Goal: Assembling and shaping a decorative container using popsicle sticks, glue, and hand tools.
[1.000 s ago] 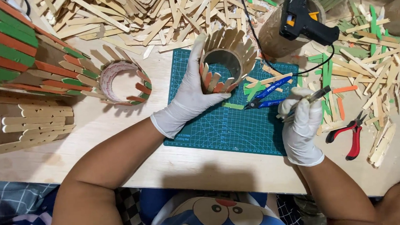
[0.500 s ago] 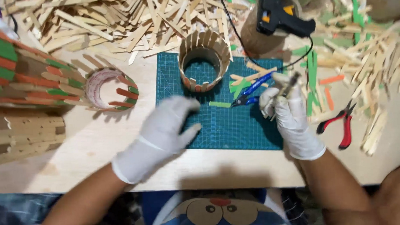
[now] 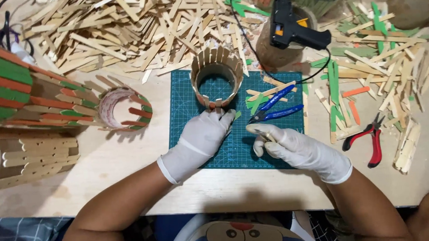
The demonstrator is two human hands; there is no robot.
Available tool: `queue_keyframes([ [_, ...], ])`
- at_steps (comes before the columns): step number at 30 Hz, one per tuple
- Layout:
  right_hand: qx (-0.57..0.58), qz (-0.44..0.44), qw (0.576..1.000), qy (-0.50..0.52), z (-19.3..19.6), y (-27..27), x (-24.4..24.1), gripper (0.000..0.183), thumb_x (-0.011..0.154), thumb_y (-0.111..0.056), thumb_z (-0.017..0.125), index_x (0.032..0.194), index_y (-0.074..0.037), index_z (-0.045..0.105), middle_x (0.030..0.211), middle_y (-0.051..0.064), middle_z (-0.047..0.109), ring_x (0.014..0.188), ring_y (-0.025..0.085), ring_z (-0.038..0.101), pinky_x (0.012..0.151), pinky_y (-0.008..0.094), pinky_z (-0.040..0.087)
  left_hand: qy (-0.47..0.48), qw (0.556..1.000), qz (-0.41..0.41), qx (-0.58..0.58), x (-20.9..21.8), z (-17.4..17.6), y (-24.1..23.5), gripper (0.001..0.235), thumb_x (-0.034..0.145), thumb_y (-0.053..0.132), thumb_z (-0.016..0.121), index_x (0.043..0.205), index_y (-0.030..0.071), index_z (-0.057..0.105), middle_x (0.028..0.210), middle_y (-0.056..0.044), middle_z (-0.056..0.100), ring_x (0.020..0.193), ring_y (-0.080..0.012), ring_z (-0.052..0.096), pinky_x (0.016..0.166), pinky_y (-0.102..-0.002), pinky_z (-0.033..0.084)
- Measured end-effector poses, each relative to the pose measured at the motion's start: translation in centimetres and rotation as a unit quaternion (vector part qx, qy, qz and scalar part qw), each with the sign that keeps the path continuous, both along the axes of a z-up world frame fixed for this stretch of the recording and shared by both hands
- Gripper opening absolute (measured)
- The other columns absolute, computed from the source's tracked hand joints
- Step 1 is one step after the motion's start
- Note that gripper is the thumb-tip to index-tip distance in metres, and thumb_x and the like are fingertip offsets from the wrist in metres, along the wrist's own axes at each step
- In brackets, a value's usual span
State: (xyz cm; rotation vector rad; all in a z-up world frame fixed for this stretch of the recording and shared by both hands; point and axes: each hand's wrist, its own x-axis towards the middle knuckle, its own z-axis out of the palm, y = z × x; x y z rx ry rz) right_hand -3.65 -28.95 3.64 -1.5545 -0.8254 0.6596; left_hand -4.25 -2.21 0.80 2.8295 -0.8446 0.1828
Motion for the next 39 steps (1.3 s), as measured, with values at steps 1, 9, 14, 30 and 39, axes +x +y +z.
queue_keyframes([
  [1, 0.002, 0.003, 1.000, 0.002, 0.2, 0.4, -0.3, 0.049, 0.103, -0.013, 0.039, 0.151, -0.004, 0.040, 0.088, 0.011, 0.071, 0.056, 0.010, 0.051, 0.049, 0.025, 0.046, 0.002, 1.000, 0.003, 0.002, -0.5, 0.4, 0.1, 0.035, 0.098, 0.028, 0.056, 0.130, 0.015, 0.060, 0.092, -0.006, 0.064, 0.074, -0.0284, 0.069, 0.055, -0.041, 0.055],
  [9, -0.052, 0.015, 0.984, 0.167, 0.0, 0.8, 0.2, 0.044, 0.106, -0.018, 0.034, 0.146, -0.005, 0.047, 0.079, 0.010, 0.066, 0.049, 0.010, 0.047, 0.043, 0.023, 0.040, 0.080, 0.992, 0.059, -0.073, -1.4, 1.1, 0.3, 0.024, 0.099, 0.031, 0.058, 0.109, 0.011, 0.066, 0.087, -0.005, 0.062, 0.075, -0.0265, 0.067, 0.060, -0.036, 0.055],
  [14, -0.037, 0.068, 0.978, 0.192, -1.0, -0.1, 1.0, 0.043, 0.104, -0.016, 0.038, 0.145, -0.003, 0.046, 0.077, 0.011, 0.066, 0.047, 0.009, 0.048, 0.041, 0.021, 0.043, 0.072, 0.994, 0.049, -0.070, -1.3, 0.9, 0.7, 0.022, 0.098, 0.031, 0.060, 0.107, 0.012, 0.064, 0.087, -0.004, 0.058, 0.077, -0.0242, 0.066, 0.061, -0.034, 0.055],
  [30, -0.054, -0.213, 0.871, -0.439, -0.8, 2.5, -0.3, 0.033, 0.089, -0.013, 0.066, 0.121, -0.005, 0.069, 0.079, 0.006, 0.070, 0.057, 0.026, 0.064, 0.053, 0.039, 0.054, 0.456, 0.666, 0.091, -0.583, -2.7, 2.2, -1.0, 0.015, 0.098, 0.004, 0.054, 0.107, 0.002, 0.066, 0.079, -0.007, 0.069, 0.065, -0.0086, 0.064, 0.059, -0.019, 0.056],
  [39, -0.060, -0.288, 0.789, -0.540, -3.3, 2.6, -0.5, 0.034, 0.083, -0.013, 0.068, 0.115, -0.005, 0.077, 0.079, 0.003, 0.066, 0.055, 0.024, 0.057, 0.049, 0.040, 0.051, 0.489, 0.616, 0.042, -0.616, -3.0, 2.2, -0.5, 0.023, 0.100, 0.002, 0.053, 0.123, 0.003, 0.058, 0.083, -0.015, 0.076, 0.068, -0.0162, 0.075, 0.061, -0.024, 0.062],
])
